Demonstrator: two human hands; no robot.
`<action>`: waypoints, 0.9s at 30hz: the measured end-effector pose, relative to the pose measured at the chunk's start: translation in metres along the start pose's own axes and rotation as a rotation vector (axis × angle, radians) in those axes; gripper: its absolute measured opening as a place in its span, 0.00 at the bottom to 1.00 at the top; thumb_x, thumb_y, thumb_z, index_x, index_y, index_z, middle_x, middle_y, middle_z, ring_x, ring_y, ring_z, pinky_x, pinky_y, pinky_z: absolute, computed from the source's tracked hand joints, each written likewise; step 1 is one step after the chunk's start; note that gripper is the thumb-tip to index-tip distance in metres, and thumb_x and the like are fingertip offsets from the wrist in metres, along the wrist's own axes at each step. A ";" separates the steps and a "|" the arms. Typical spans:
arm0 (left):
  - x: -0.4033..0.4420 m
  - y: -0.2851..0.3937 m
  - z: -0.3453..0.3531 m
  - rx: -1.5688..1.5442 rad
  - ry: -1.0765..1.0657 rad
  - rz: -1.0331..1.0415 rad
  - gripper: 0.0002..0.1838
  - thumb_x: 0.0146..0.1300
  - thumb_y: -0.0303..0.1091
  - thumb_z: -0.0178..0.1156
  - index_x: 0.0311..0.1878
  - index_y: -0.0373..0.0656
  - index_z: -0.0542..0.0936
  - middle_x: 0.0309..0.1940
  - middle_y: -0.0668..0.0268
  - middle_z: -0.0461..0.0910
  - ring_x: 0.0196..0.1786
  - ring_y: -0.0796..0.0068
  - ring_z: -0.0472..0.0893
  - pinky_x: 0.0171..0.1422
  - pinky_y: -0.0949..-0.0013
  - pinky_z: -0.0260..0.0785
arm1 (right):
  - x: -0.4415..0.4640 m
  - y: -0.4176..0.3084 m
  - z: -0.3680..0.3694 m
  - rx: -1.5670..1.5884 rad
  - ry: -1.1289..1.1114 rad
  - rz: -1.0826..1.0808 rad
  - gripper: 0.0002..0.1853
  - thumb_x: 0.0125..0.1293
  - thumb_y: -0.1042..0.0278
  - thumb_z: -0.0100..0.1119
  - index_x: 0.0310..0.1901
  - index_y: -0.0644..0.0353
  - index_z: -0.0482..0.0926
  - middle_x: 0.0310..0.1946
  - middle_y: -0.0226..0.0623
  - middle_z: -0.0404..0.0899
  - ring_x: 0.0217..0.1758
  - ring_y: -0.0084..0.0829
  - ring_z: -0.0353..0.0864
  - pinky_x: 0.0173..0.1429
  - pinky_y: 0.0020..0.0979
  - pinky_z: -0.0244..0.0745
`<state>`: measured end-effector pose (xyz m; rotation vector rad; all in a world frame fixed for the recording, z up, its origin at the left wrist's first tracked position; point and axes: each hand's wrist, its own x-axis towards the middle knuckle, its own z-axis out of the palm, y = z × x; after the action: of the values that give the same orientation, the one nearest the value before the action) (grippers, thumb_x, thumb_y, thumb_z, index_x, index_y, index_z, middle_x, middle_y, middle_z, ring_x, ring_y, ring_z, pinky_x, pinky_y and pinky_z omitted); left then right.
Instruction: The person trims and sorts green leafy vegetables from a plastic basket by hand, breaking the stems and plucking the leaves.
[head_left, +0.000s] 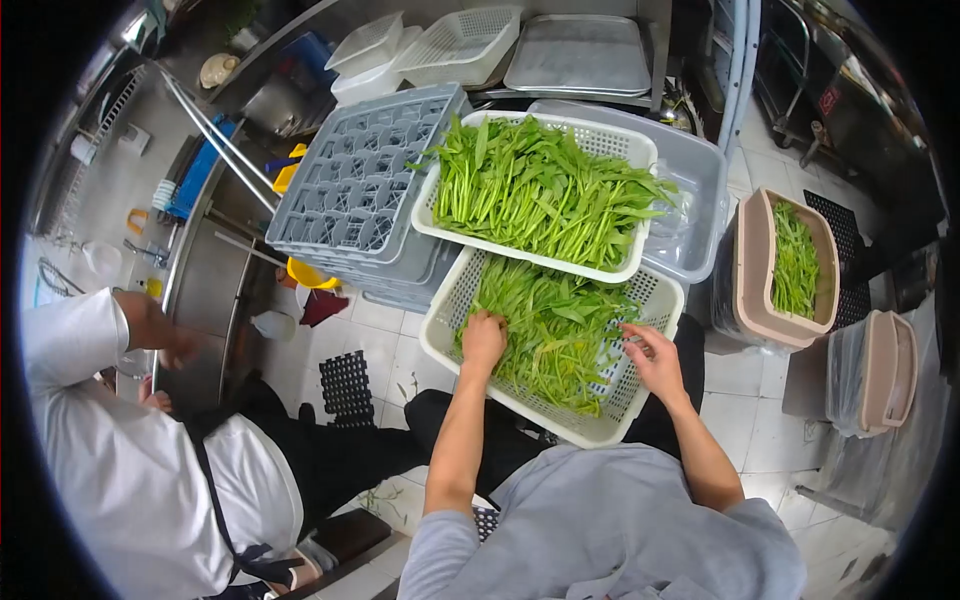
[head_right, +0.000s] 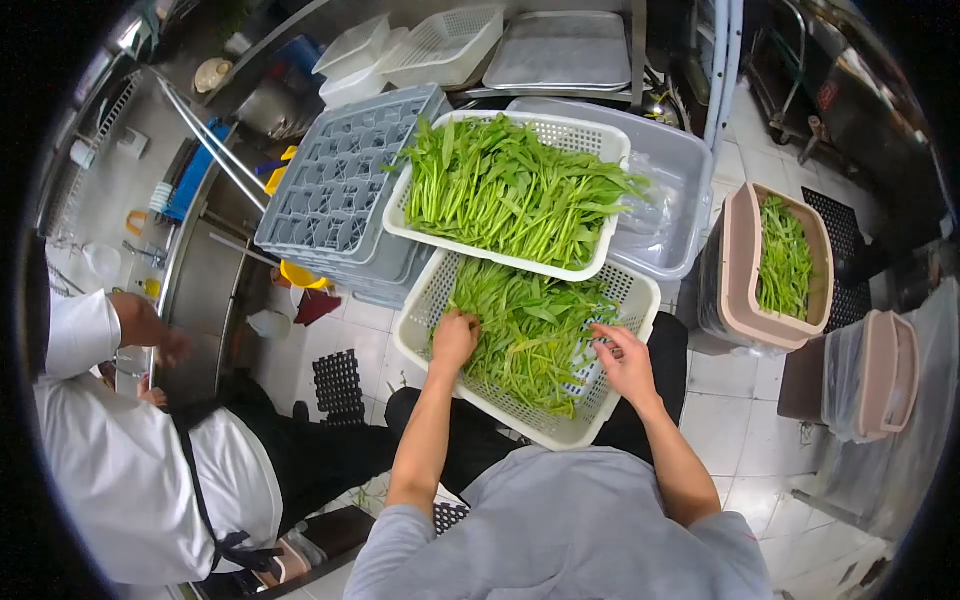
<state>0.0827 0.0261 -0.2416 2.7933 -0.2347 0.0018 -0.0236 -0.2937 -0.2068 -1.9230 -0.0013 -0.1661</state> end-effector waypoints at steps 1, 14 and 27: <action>0.001 0.002 -0.005 0.007 -0.011 0.009 0.08 0.57 0.31 0.65 0.40 0.43 0.85 0.42 0.56 0.81 0.49 0.48 0.77 0.53 0.53 0.72 | 0.000 0.004 -0.002 0.126 0.006 0.079 0.18 0.64 0.78 0.61 0.56 0.60 0.80 0.46 0.36 0.83 0.36 0.24 0.83 0.37 0.23 0.78; -0.043 0.083 -0.127 -0.319 0.029 0.159 0.09 0.59 0.27 0.65 0.43 0.36 0.82 0.39 0.52 0.83 0.42 0.50 0.83 0.47 0.60 0.74 | 0.038 -0.103 0.039 -0.060 -0.074 -0.471 0.11 0.59 0.74 0.65 0.44 0.60 0.85 0.40 0.37 0.83 0.41 0.36 0.82 0.44 0.32 0.77; -0.089 0.095 -0.104 -0.258 -0.138 0.238 0.10 0.61 0.32 0.64 0.44 0.40 0.83 0.37 0.57 0.82 0.40 0.51 0.82 0.43 0.57 0.75 | 0.011 -0.063 0.059 -0.447 -0.366 -0.481 0.07 0.61 0.63 0.62 0.34 0.56 0.82 0.31 0.31 0.83 0.43 0.34 0.79 0.50 0.37 0.66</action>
<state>-0.0173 -0.0131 -0.1144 2.4959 -0.5590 -0.1529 -0.0113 -0.2176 -0.1668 -2.3461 -0.7285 -0.1386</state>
